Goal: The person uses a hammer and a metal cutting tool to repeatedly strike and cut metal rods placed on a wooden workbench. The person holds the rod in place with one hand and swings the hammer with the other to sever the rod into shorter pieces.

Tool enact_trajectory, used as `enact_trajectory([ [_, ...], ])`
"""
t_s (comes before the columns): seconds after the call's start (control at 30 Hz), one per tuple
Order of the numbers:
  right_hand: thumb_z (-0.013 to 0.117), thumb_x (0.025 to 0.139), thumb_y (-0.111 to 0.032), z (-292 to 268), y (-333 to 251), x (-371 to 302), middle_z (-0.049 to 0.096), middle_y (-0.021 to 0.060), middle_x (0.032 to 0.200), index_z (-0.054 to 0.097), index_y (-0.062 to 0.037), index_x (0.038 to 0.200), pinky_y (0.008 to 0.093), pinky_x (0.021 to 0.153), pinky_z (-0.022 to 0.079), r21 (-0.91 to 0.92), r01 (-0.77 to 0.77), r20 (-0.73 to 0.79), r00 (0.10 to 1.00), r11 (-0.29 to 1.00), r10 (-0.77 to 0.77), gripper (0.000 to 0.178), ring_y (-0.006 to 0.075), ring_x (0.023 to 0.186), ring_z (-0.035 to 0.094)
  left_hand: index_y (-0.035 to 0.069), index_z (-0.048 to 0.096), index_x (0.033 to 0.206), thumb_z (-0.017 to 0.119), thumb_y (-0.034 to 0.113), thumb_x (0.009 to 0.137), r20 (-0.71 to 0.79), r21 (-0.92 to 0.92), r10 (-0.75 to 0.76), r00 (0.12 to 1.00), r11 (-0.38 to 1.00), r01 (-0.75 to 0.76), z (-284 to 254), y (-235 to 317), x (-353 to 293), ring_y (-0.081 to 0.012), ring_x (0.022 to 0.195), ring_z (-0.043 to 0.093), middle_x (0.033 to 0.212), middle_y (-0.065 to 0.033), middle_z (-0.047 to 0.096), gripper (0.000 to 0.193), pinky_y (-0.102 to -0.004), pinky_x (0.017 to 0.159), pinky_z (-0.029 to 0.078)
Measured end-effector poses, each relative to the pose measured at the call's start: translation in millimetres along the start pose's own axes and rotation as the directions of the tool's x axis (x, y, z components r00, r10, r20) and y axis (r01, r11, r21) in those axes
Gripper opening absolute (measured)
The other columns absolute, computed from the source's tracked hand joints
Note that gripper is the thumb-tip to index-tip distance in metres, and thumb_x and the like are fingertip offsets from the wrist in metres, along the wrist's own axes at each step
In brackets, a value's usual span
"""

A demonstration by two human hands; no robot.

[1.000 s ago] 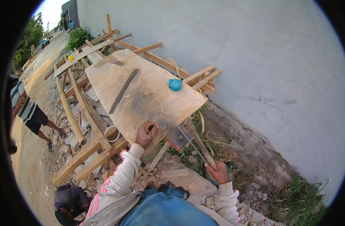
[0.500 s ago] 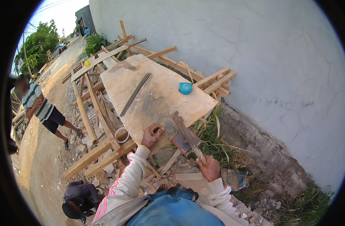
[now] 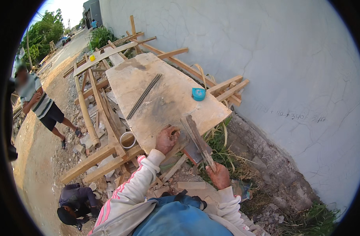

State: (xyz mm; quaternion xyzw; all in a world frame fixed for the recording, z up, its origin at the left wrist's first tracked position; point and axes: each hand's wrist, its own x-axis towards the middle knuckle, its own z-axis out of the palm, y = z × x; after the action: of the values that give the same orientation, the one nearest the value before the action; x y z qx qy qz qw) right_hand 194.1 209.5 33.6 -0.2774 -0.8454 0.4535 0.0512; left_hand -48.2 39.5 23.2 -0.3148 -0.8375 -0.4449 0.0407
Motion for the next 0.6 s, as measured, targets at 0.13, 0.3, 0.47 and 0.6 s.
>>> enact_trajectory([
  [0.13, 0.072, 0.093, -0.022, -1, -4, -1, 0.059, 0.0011, 0.068, 0.067, 0.0018, 0.100, 0.0314, 0.056, 0.044, 0.193, -0.126, 0.063, 0.991, 0.973, 0.116, 0.025, 0.0104, 0.059, 0.054, 0.006, 0.071, 0.109, 0.062, 0.011, 0.085, -0.019, 0.062, 0.107, 0.994, 0.992, -0.106, 17, 1, 15, -0.0369, 0.097, 0.065, 0.104, -0.0192, 0.065, 0.026, -0.0466, 0.085, 0.053],
  [0.3, 0.073, 0.093, -0.021, 2, -2, -2, 0.058, -0.0005, 0.067, 0.067, 0.0030, 0.101, 0.0289, 0.053, 0.043, 0.200, -0.185, 0.029, 0.983, 0.962, 0.183, 0.026, 0.0094, 0.057, 0.053, 0.009, 0.071, 0.113, 0.063, 0.012, 0.085, 0.109, 0.184, 0.145, 0.983, 0.969, -0.164, 29, -6, 22, -0.0345, 0.103, 0.064, 0.106, -0.0164, 0.065, 0.029, -0.0469, 0.088, 0.053],
  [0.47, 0.075, 0.091, -0.028, 4, -1, -4, 0.059, 0.0005, 0.066, 0.069, 0.0012, 0.097, 0.0311, 0.054, 0.043, 0.102, -0.263, -0.041, 0.963, 0.959, 0.268, 0.030, 0.0103, 0.058, 0.054, 0.009, 0.070, 0.115, 0.064, 0.016, 0.083, 0.103, 0.294, 0.199, 0.975, 0.930, -0.221, 31, -1, 16, -0.0332, 0.102, 0.061, 0.106, -0.0135, 0.063, 0.033, -0.0459, 0.088, 0.052],
  [0.6, 0.075, 0.091, -0.029, 4, -5, -5, 0.058, 0.0008, 0.065, 0.070, 0.0006, 0.093, 0.0315, 0.055, 0.043, 0.044, -0.276, -0.068, 0.958, 0.960, 0.279, 0.030, 0.0104, 0.058, 0.052, 0.009, 0.070, 0.115, 0.063, 0.017, 0.083, 0.143, 0.288, 0.168, 0.975, 0.936, -0.204, 31, -1, 17, -0.0315, 0.105, 0.061, 0.109, -0.0125, 0.063, 0.033, -0.0439, 0.092, 0.050],
])
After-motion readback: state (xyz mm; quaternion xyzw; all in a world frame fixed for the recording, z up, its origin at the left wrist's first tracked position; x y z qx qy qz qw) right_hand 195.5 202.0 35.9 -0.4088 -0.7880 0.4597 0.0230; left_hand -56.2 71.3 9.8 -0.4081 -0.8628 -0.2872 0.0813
